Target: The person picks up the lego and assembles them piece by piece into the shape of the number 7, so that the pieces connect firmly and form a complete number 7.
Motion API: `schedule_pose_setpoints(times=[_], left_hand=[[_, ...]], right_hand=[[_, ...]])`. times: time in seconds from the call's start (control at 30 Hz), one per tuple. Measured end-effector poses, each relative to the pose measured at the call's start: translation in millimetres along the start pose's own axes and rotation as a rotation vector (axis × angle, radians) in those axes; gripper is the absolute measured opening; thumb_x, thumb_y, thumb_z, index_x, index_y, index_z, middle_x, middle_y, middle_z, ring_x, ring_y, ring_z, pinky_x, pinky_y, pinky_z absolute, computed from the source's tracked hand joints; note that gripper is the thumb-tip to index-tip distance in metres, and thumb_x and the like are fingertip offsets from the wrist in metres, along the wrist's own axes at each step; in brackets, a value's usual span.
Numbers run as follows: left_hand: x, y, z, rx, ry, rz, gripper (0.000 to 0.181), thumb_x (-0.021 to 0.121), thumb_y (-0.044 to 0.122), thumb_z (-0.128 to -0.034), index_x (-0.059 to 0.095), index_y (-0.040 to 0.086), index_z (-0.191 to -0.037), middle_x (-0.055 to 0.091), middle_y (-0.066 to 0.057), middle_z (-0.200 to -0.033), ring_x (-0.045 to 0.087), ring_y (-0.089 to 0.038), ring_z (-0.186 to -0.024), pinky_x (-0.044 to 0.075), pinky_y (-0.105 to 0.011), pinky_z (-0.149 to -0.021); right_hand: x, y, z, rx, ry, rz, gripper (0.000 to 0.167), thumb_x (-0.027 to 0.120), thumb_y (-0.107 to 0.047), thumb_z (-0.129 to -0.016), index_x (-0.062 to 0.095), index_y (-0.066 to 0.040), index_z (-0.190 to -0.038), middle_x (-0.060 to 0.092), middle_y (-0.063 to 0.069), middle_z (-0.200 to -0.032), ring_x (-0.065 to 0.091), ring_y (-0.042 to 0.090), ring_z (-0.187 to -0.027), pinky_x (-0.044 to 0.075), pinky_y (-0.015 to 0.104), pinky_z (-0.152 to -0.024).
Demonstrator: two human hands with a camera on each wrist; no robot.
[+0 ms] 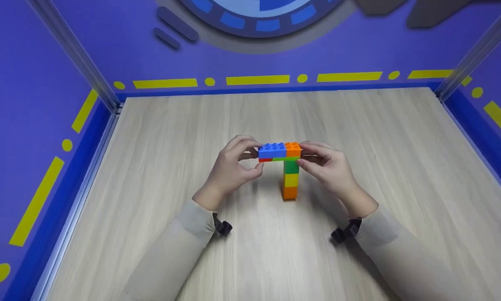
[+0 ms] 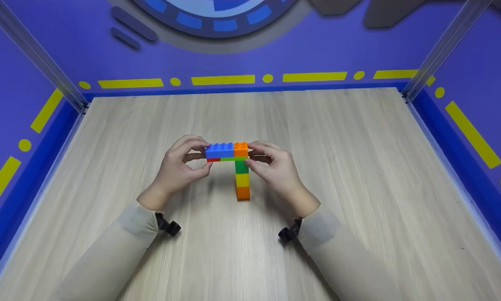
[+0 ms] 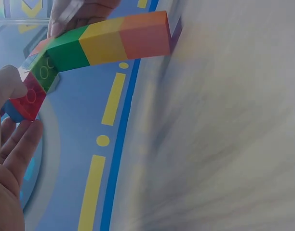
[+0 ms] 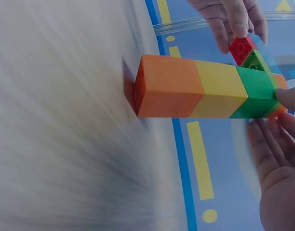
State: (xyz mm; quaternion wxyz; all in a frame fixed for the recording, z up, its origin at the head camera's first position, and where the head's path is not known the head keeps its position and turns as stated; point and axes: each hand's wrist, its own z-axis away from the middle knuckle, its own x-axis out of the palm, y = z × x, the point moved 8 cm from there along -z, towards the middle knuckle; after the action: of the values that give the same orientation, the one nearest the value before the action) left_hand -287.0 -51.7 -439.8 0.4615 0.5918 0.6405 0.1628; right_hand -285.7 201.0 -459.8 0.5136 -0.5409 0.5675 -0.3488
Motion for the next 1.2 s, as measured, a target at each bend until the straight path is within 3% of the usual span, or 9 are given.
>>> schedule_pose_setpoints(times=[0.27, 0.5, 0.6, 0.73, 0.83, 1.0, 1.2], left_hand=[[1.7, -32.8, -11.3, -0.18, 0.027, 0.097, 0.04, 0.084, -0.006, -0.0907, 0.077, 0.0, -0.129, 0.067, -0.015, -0.132, 0.074, -0.023, -0.11, 0.068, -0.028, -0.1], [14.8, -56.7, -16.5, -0.31, 0.039, 0.165, 0.038, 0.084, -0.002, -0.0942, 0.078, 0.0, -0.132, 0.07, -0.016, -0.134, 0.076, -0.025, -0.115, 0.067, -0.028, -0.101], [17.6, -64.6, -16.6, -0.342, 0.045, 0.153, 0.035, 0.084, -0.001, -0.0962, 0.078, 0.001, -0.131, 0.072, -0.015, -0.133, 0.076, -0.025, -0.115, 0.068, -0.028, -0.1], [17.7, -74.7, -17.0, -0.369, 0.052, 0.123, 0.034, 0.084, 0.001, -0.098, 0.08, 0.001, -0.131, 0.076, -0.015, -0.13, 0.077, -0.026, -0.114, 0.068, -0.029, -0.099], [16.1, -82.6, -15.7, -0.414, 0.051, 0.099, 0.034, 0.084, 0.002, -0.0984, 0.081, 0.002, -0.132, 0.079, -0.015, -0.127, 0.078, -0.025, -0.113, 0.068, -0.027, -0.098], [13.0, -91.7, -14.5, -0.495, 0.04, 0.072, 0.032, 0.084, 0.006, -0.0998, 0.083, 0.003, -0.132, 0.084, -0.014, -0.125, 0.08, -0.024, -0.111, 0.068, -0.029, -0.096], [12.1, -98.7, -13.7, -0.565, 0.019, 0.009, 0.028, 0.084, 0.01, -0.1014, 0.085, 0.003, -0.129, 0.086, -0.012, -0.122, 0.081, -0.021, -0.109, 0.067, -0.029, -0.096]], right_hand=[[0.0, 15.8, -17.9, 0.096, -0.023, 0.066, 0.042, 0.082, -0.002, -0.101, 0.075, 0.002, -0.143, 0.07, 0.02, -0.144, 0.074, 0.009, -0.113, 0.064, 0.017, -0.099], [-8.2, 31.3, -24.8, 0.208, 0.019, 0.096, 0.042, 0.079, -0.005, -0.103, 0.074, 0.003, -0.144, 0.075, 0.026, -0.14, 0.073, 0.007, -0.11, 0.062, 0.013, -0.095], [-5.8, 41.5, -25.9, 0.304, 0.037, 0.012, 0.045, 0.079, -0.006, -0.103, 0.072, 0.004, -0.146, 0.073, 0.024, -0.143, 0.071, 0.012, -0.115, 0.062, 0.014, -0.096], [0.4, 55.8, -26.3, 0.456, 0.059, -0.088, 0.049, 0.08, -0.012, -0.103, 0.071, -0.004, -0.151, 0.068, 0.013, -0.148, 0.066, 0.02, -0.127, 0.061, 0.019, -0.105], [4.7, 62.7, -28.9, 0.524, 0.034, -0.067, 0.05, 0.079, -0.016, -0.105, 0.07, -0.01, -0.153, 0.066, 0.008, -0.154, 0.061, 0.023, -0.138, 0.056, 0.027, -0.119], [8.5, 66.5, -38.8, 0.529, -0.026, 0.032, 0.051, 0.076, -0.02, -0.106, 0.068, -0.009, -0.156, 0.061, 0.013, -0.164, 0.053, 0.03, -0.151, 0.04, 0.044, -0.137], [11.9, 70.9, -45.4, 0.542, -0.096, 0.108, 0.057, 0.077, -0.025, -0.105, 0.065, -0.009, -0.159, 0.059, 0.015, -0.167, 0.048, 0.031, -0.158, 0.033, 0.048, -0.141]])
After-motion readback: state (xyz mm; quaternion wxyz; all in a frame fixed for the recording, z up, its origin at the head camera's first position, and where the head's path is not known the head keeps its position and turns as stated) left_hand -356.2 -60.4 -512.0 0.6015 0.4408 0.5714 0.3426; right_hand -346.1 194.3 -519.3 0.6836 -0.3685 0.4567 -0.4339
